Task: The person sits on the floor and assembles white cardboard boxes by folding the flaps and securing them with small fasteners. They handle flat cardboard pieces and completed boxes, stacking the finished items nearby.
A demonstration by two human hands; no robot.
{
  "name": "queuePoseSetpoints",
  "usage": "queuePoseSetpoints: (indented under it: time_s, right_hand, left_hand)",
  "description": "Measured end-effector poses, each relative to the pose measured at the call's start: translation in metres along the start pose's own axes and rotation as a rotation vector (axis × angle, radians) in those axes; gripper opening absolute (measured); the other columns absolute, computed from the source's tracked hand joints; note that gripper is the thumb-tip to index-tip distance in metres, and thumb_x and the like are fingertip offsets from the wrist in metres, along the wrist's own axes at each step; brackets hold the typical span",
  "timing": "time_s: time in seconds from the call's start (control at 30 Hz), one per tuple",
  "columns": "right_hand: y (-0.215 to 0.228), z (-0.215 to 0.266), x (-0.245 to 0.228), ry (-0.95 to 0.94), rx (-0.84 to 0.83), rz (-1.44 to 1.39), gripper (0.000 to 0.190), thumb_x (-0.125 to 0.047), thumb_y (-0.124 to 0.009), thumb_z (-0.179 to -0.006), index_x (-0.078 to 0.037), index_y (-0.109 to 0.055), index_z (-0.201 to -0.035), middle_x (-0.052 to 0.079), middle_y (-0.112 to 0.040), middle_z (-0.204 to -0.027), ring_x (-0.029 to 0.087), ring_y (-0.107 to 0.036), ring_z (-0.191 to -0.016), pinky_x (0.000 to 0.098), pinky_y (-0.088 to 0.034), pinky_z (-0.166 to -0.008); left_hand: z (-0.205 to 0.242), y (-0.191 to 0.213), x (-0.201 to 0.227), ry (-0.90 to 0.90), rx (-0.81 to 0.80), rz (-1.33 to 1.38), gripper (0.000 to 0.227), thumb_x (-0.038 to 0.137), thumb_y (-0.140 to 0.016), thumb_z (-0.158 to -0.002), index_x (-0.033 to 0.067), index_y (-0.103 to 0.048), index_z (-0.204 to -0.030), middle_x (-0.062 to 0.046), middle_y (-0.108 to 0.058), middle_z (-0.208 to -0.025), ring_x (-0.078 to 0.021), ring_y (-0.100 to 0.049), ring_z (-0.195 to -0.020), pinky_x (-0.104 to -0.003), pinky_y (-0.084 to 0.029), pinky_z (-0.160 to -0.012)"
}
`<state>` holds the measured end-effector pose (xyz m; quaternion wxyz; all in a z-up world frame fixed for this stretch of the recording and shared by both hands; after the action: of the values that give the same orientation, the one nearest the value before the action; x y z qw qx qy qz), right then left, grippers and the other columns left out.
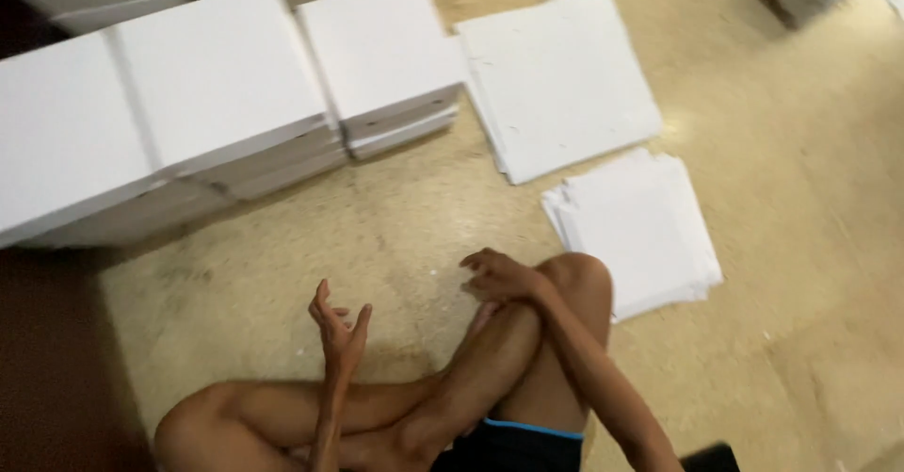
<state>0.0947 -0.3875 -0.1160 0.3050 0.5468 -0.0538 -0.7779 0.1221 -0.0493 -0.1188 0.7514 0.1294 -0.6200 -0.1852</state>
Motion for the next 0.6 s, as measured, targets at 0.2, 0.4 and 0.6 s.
queuePoseSetpoints:
  time_s: [0.2, 0.4, 0.6]
  right_hand:
    - [0.014, -0.003, -0.013, 0.170, 0.194, -0.143, 0.044, -0.021, -0.071, -0.091, -0.009, -0.058, -0.131, 0.017, -0.065, -0.109, 0.033, -0.067, -0.102, 0.0421, -0.056, -0.085]
    - [0.096, 0.021, -0.050, 0.225, 0.764, -0.457, 0.012, -0.010, -0.064, -0.096, -0.008, -0.072, -0.104, 0.009, -0.070, -0.083, 0.023, -0.072, -0.076, 0.0352, -0.060, -0.070]
    - [0.135, 0.058, -0.002, -0.008, 1.330, -1.181, 0.008, -0.008, -0.056, -0.096, -0.007, -0.064, -0.097, -0.001, -0.054, -0.070, 0.009, -0.053, -0.064, 0.0206, -0.049, -0.060]
  left_hand:
    - [-0.018, -0.083, 0.075, -0.128, -0.121, -0.036, 0.089, 0.017, -0.076, -0.083, 0.0114, -0.021, -0.152, -0.025, -0.029, -0.142, -0.0467, -0.046, -0.122, -0.063, -0.045, -0.098]
    - [-0.047, -0.191, 0.217, -0.587, -0.342, -0.006, 0.060, 0.007, -0.070, -0.087, 0.0003, -0.041, -0.139, -0.024, -0.042, -0.128, -0.0444, -0.048, -0.119, -0.053, -0.044, -0.105]
    - [-0.087, -0.305, 0.273, -0.753, -0.506, -0.550, 0.082, 0.033, -0.078, -0.081, 0.0133, -0.036, -0.149, -0.018, -0.035, -0.152, -0.0397, -0.031, -0.142, -0.055, -0.031, -0.115]
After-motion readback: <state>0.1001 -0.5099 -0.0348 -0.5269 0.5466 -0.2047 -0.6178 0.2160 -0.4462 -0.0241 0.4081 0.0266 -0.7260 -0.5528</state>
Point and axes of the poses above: each hand's wrist, its own z-axis away from the middle knuckle, its own y-axis out of the back of the hand, x = y × z, the point moved 7 cm from there along -z, towards the middle knuckle
